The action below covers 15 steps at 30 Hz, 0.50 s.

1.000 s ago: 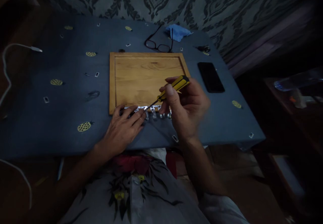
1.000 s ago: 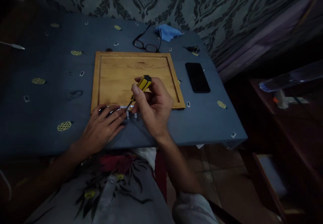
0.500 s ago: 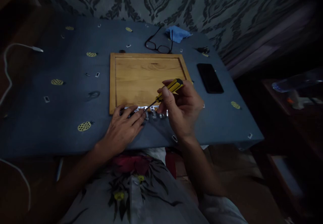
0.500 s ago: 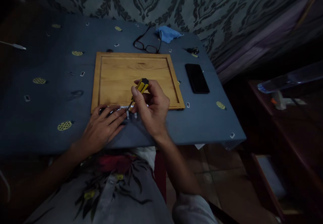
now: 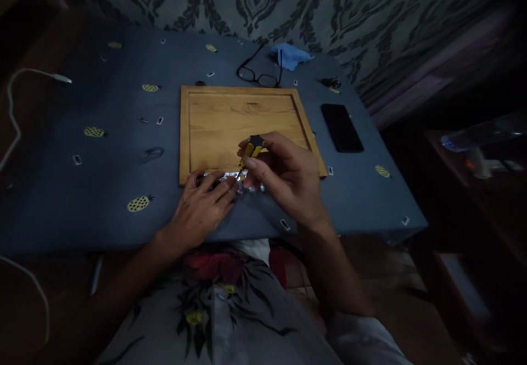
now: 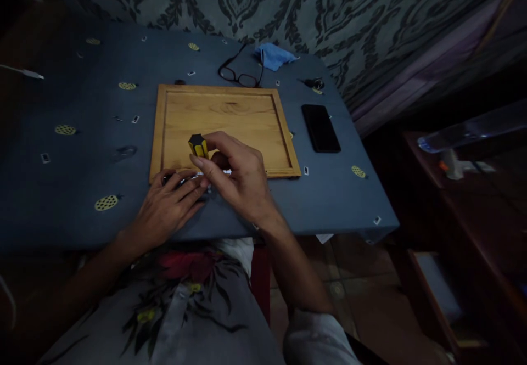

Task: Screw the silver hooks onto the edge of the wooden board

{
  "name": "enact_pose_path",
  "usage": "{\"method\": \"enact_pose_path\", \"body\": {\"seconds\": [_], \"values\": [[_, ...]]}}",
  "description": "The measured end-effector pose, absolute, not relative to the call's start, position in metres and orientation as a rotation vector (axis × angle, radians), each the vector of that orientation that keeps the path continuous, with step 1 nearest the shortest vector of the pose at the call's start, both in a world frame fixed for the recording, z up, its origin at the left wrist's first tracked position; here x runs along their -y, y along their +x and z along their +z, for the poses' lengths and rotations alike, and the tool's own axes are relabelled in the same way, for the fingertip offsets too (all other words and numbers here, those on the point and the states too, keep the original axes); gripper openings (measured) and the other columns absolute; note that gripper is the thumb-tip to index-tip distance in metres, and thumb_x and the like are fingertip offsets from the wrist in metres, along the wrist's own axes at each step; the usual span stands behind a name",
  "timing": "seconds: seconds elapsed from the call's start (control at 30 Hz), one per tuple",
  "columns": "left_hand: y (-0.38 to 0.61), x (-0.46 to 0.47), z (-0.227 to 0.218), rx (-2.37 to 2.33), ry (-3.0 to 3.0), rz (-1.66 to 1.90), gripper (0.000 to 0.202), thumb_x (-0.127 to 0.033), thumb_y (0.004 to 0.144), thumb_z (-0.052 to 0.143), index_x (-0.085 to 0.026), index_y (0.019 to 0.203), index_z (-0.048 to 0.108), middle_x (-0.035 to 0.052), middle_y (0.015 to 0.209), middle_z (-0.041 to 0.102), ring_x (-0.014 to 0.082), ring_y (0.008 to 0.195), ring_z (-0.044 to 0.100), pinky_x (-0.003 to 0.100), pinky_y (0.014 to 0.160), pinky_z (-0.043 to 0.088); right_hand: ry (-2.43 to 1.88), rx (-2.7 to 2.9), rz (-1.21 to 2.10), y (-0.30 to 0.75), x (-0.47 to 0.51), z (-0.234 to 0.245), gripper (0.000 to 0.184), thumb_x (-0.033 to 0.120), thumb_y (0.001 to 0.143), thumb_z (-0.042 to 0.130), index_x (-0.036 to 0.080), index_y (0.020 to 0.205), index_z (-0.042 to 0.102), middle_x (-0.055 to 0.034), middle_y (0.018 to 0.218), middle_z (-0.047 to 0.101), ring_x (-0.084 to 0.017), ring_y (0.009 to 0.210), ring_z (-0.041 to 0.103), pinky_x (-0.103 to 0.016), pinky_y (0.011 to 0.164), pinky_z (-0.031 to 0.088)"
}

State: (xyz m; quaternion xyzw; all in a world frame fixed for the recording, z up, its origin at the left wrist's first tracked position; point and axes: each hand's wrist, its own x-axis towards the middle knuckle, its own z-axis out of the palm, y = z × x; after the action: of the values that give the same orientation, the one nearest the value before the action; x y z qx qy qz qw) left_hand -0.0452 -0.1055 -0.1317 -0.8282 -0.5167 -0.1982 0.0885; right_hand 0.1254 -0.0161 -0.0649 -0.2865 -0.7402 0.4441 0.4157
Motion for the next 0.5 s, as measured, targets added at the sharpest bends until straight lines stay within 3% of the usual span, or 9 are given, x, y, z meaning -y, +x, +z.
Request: {"method": "enact_pose_path", "body": {"seconds": [0.2, 0.33, 0.43, 0.5], "values": [[-0.045, 0.105, -0.132, 1.549, -2.468, -0.569, 0.029, -0.022, 0.105, 0.06, -0.017, 0.132, 0.071, 0.0085, 0.132, 0.077, 0.0308, 0.125, 0.067, 0.053, 0.106, 0.047, -0.684, 1.923, 0.928, 0.117, 0.009, -0.064, 0.023, 0.04, 0.093, 0.079, 0.022, 0.089, 0.065, 0.0045, 0.077, 0.064, -0.009, 0.062, 0.06, -0.024, 0.055, 0.044], [-0.045, 0.105, -0.132, 1.546, -2.456, -0.573, 0.029, -0.022, 0.106, 0.059, -0.016, 0.132, 0.071, 0.0078, 0.134, 0.077, 0.0307, 0.125, 0.067, 0.053, 0.106, 0.047, -0.708, 1.871, 0.999, 0.111, 0.005, -0.067, 0.034, 0.043, 0.091, 0.081, 0.024, 0.081, 0.054, 0.008, 0.065, 0.05, -0.009, 0.055, 0.05, -0.025, 0.052, 0.041], [-0.045, 0.105, -0.133, 1.538, -2.456, -0.593, 0.029, -0.021, 0.105, 0.059, -0.015, 0.13, 0.071, 0.0085, 0.136, 0.076, 0.0309, 0.125, 0.066, 0.053, 0.107, 0.047, -0.741, 1.829, 1.078, 0.111, 0.003, -0.067, 0.04, 0.048, 0.088, 0.082, 0.026, 0.08, 0.05, 0.0076, 0.067, 0.048, -0.009, 0.053, 0.046, -0.025, 0.048, 0.042], [-0.044, 0.105, -0.134, 1.537, -2.453, -0.601, 0.028, -0.021, 0.105, 0.06, -0.016, 0.129, 0.072, 0.0094, 0.137, 0.075, 0.0313, 0.126, 0.066, 0.054, 0.107, 0.048, -0.752, 1.841, 1.114, 0.113, 0.003, -0.065, 0.035, 0.049, 0.088, 0.082, 0.026, 0.087, 0.055, 0.0065, 0.072, 0.052, -0.01, 0.055, 0.049, -0.025, 0.048, 0.044]]}}
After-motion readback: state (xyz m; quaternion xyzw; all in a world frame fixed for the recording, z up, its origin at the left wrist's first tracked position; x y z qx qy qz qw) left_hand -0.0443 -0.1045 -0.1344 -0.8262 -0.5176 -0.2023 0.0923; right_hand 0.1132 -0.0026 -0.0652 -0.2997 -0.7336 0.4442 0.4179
